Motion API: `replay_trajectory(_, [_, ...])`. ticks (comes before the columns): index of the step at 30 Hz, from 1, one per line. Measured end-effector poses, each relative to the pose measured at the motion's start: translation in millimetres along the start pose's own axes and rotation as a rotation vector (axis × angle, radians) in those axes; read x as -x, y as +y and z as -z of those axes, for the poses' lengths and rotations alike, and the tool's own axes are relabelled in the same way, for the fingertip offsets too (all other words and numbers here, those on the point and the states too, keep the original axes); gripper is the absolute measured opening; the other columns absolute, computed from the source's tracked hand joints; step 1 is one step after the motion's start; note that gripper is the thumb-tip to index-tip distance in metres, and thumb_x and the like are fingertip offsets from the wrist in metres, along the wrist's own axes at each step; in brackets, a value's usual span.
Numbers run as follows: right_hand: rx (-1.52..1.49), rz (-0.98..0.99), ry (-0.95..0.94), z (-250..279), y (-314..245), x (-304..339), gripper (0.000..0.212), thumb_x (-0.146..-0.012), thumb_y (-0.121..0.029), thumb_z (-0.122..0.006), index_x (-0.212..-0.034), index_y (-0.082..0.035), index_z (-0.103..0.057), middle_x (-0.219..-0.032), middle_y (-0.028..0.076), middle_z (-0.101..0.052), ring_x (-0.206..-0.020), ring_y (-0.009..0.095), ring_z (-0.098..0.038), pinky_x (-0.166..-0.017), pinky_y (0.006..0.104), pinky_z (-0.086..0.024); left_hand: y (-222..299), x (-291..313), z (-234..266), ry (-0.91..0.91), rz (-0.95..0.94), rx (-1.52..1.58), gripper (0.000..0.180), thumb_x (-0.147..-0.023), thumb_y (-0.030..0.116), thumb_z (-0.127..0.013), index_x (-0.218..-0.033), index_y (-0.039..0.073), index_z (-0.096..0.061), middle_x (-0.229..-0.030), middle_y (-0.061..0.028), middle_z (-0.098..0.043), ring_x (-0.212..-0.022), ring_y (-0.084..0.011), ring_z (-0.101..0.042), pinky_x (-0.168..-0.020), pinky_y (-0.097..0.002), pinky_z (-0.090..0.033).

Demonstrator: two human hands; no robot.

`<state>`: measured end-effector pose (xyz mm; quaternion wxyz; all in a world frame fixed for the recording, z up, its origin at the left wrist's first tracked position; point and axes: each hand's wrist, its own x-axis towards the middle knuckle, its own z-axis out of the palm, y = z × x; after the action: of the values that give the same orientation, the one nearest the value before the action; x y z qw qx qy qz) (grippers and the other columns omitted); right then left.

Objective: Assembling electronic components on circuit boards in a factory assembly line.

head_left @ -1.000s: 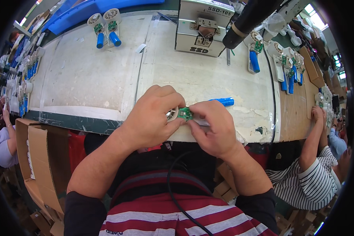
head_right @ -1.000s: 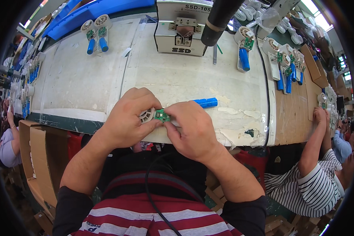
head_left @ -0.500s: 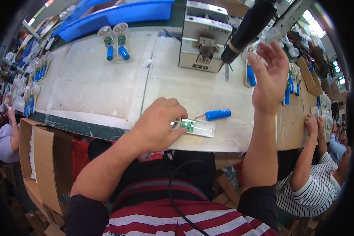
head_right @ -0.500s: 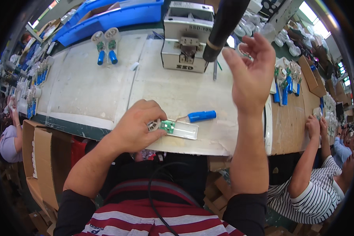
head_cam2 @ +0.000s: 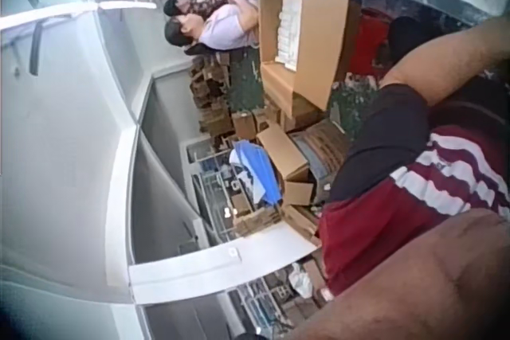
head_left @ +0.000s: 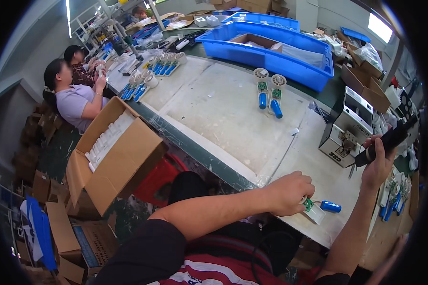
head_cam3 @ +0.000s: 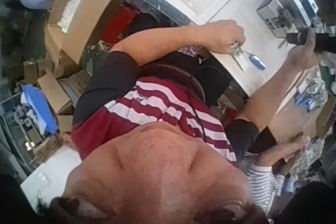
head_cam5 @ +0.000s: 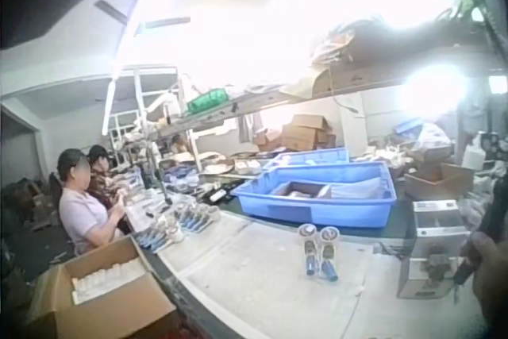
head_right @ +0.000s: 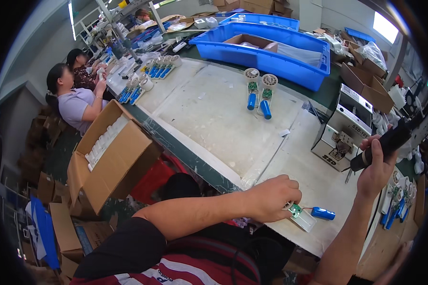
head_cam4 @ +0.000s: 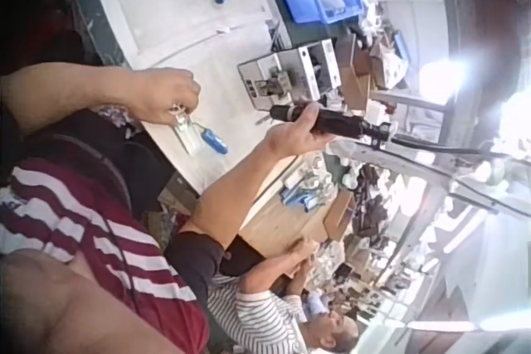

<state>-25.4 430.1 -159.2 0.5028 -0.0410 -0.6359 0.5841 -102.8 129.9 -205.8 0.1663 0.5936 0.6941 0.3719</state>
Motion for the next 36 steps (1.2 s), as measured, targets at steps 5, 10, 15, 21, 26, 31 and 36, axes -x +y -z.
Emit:
replay_trajectory(5, [0.045, 0.022, 0.059, 9, -6, 4, 0.056, -0.104, -0.007, -0.072, -0.155, 0.003, -0.051, -0.104, 0.007, -0.069, -0.085, 0.015, -0.067, -0.080, 0.0320, -0.056, -2, -8, -9, -0.001, -0.051, 0.025, 0.026, -0.081, 0.014, -0.085, -0.100, 0.007, -0.069, -0.103, -0.0115, -0.064, -0.105, -0.0358, -0.060, -0.094, -0.0455, -0.051])
replay_trajectory(10, [-0.050, 0.032, 0.114, -36, -26, 0, 0.052, -0.099, -0.004, -0.076, -0.146, 0.001, -0.055, -0.093, 0.006, -0.068, -0.073, 0.018, -0.069, -0.067, 0.0341, -0.058, -7, -1, 3, 0.067, -0.111, -0.025, 0.023, -0.080, 0.015, -0.084, -0.096, 0.008, -0.070, -0.098, -0.0123, -0.066, -0.096, -0.0378, -0.062, -0.089, -0.0476, -0.051])
replay_trajectory(15, [-0.062, 0.151, 0.129, -49, -42, -19, 0.048, -0.097, -0.004, -0.075, -0.138, 0.007, -0.054, -0.087, 0.012, -0.069, -0.069, 0.023, -0.071, -0.067, 0.0379, -0.062, 0, -8, 7, -0.005, -0.047, -0.022, 0.025, -0.080, 0.015, -0.087, -0.099, 0.008, -0.072, -0.098, -0.0107, -0.068, -0.096, -0.0353, -0.063, -0.087, -0.0455, -0.052])
replay_trajectory(21, [-0.018, 0.129, 0.087, -56, -38, -31, 0.047, -0.096, -0.005, -0.074, -0.137, 0.008, -0.055, -0.084, 0.010, -0.069, -0.067, 0.021, -0.071, -0.065, 0.0354, -0.060, 7, -9, 9, -0.016, -0.031, -0.031, 0.028, -0.081, 0.015, -0.089, -0.101, 0.007, -0.072, -0.098, -0.0101, -0.068, -0.096, -0.0336, -0.063, -0.087, -0.0442, -0.051])
replay_trajectory(26, [-0.010, 0.088, 0.066, -64, -31, -33, 0.046, -0.096, -0.007, -0.074, -0.136, 0.008, -0.056, -0.083, 0.010, -0.069, -0.065, 0.021, -0.070, -0.063, 0.0332, -0.057, 9, -9, 10, -0.033, -0.010, -0.037, 0.029, -0.080, 0.015, -0.090, -0.101, 0.007, -0.071, -0.098, -0.0103, -0.067, -0.096, -0.0333, -0.063, -0.088, -0.0439, -0.051])
replay_trajectory(31, [-0.005, 0.062, 0.056, -66, -24, -35, 0.046, -0.096, -0.008, -0.074, -0.136, 0.008, -0.057, -0.080, 0.011, -0.069, -0.064, 0.021, -0.070, -0.063, 0.0335, -0.056, 8, -8, 11, -0.029, -0.011, -0.040, 0.028, -0.080, 0.013, -0.090, -0.101, 0.007, -0.071, -0.098, -0.0101, -0.067, -0.096, -0.0328, -0.063, -0.087, -0.0437, -0.051])
replay_trajectory(36, [0.012, 0.033, 0.060, -65, -22, -36, 0.045, -0.096, -0.009, -0.073, -0.135, 0.007, -0.057, -0.078, 0.011, -0.069, -0.064, 0.021, -0.069, -0.062, 0.0331, -0.055, 7, -9, 10, -0.021, -0.018, -0.036, 0.028, -0.080, 0.013, -0.089, -0.100, 0.007, -0.071, -0.097, -0.0099, -0.067, -0.095, -0.0324, -0.063, -0.087, -0.0435, -0.051])
